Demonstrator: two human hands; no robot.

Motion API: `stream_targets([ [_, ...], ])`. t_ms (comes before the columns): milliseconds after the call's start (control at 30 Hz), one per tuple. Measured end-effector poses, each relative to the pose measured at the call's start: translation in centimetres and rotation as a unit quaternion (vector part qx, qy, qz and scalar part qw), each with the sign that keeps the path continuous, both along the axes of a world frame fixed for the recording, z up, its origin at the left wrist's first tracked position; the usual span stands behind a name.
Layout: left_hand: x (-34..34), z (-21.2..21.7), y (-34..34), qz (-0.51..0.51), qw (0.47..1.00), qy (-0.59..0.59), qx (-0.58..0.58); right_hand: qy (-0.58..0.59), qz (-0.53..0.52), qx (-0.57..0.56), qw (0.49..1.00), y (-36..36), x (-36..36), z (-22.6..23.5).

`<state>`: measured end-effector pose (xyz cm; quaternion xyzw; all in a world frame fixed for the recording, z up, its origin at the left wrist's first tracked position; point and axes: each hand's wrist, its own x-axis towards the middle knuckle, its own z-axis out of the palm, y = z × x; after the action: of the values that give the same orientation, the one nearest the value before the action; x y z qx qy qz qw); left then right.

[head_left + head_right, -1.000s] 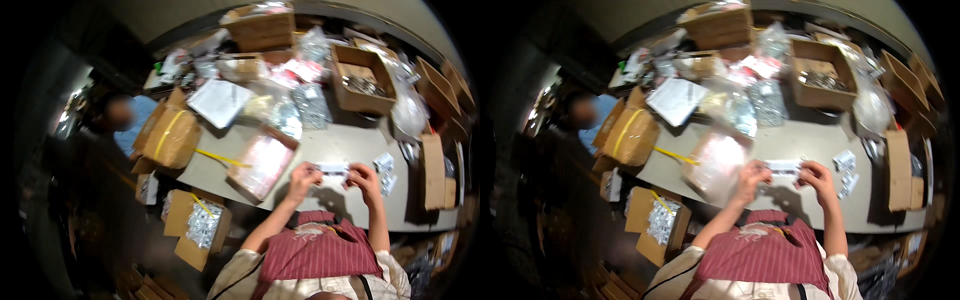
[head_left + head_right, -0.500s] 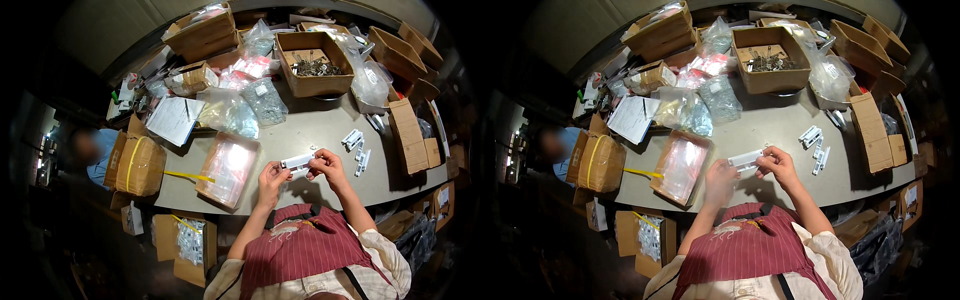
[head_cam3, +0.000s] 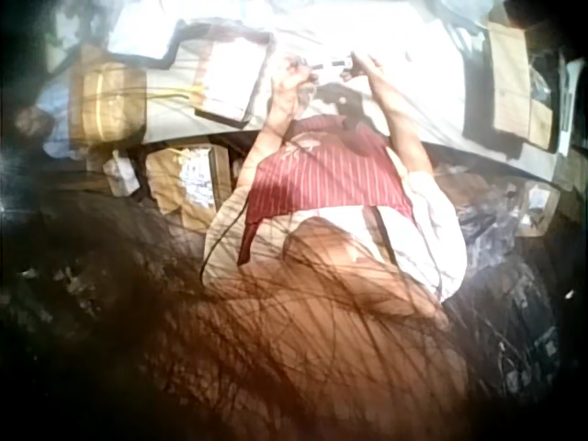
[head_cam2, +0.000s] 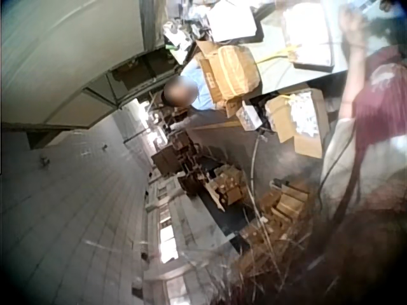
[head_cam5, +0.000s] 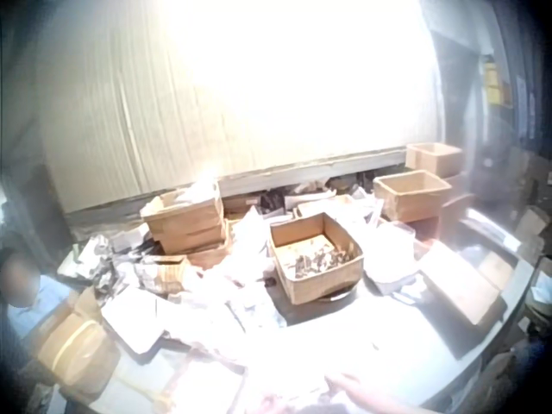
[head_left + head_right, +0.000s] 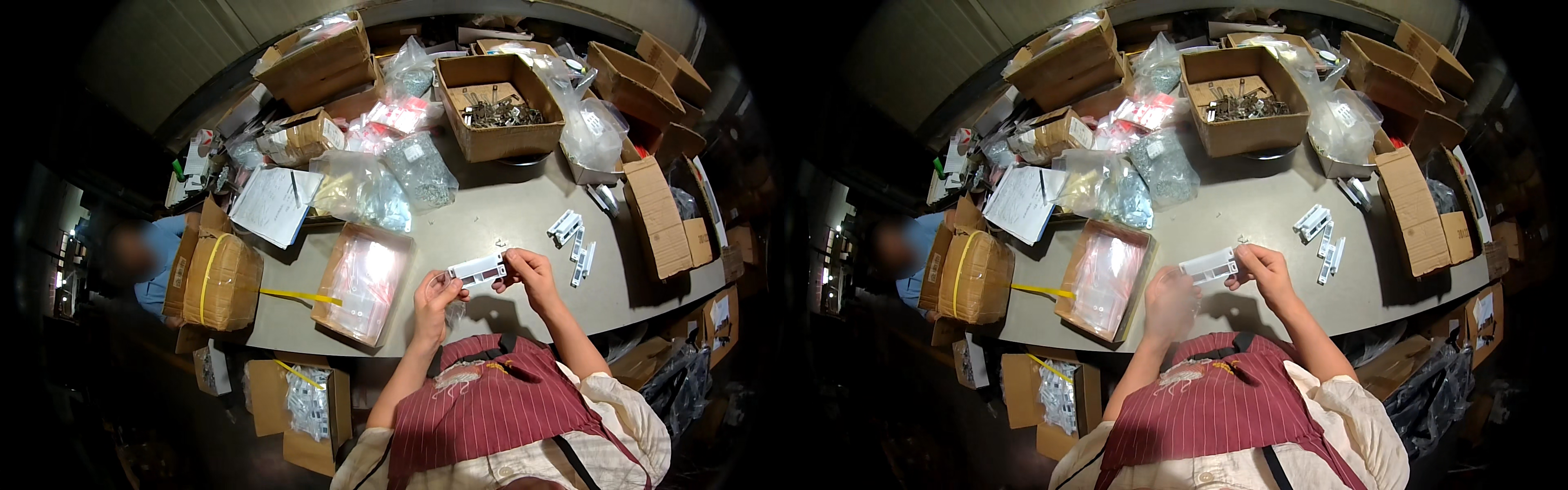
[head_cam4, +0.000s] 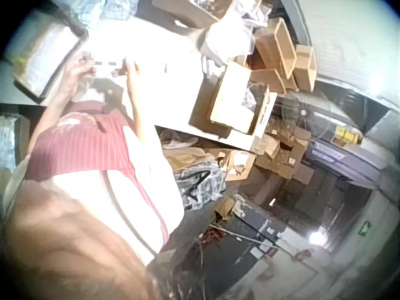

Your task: The person stands at a cluttered workbench in a warehouse, picking up small white rectangular components and placing them into clear plastic bags. They handle the items one by one, occasionally adjusting the bags or moving other boxes on the table. Another person is visible in the background working on a separate task.

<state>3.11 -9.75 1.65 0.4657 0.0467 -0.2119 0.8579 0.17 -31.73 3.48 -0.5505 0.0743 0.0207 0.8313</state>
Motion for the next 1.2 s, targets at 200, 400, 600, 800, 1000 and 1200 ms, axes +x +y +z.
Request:
stream_targets([
  [200, 0.0, -0.4, 0.2, -0.018, 1.000, -0.017, 0.004, -0.043, 0.027, -0.043, 0.998, 0.3, 0.4, -0.2],
  [400, 0.4, 1.3, 0.6, -0.186, 0.975, -0.075, 0.098, -0.083, 0.004, -0.078, 0.994, -1.3, 1.6, 3.2],
  [600, 0.9, 3.1, 1.0, -0.311, 0.949, 0.042, 0.041, -0.099, 0.090, -0.161, 0.978, -0.7, 2.7, 4.8],
  [800, 1.9, 2.8, 0.7, -0.293, 0.952, 0.089, -0.019, -0.050, 0.202, -0.137, 0.968, 0.7, 5.0, 3.7],
  [1000, 1.7, 2.7, 0.7, -0.268, 0.955, 0.082, -0.098, -0.006, 0.200, -0.125, 0.972, 2.1, 6.3, 2.7],
  [1200, 1.6, 1.9, 1.1, -0.254, 0.944, 0.135, -0.163, -0.001, 0.201, -0.108, 0.974, 2.7, 6.2, 2.8],
])
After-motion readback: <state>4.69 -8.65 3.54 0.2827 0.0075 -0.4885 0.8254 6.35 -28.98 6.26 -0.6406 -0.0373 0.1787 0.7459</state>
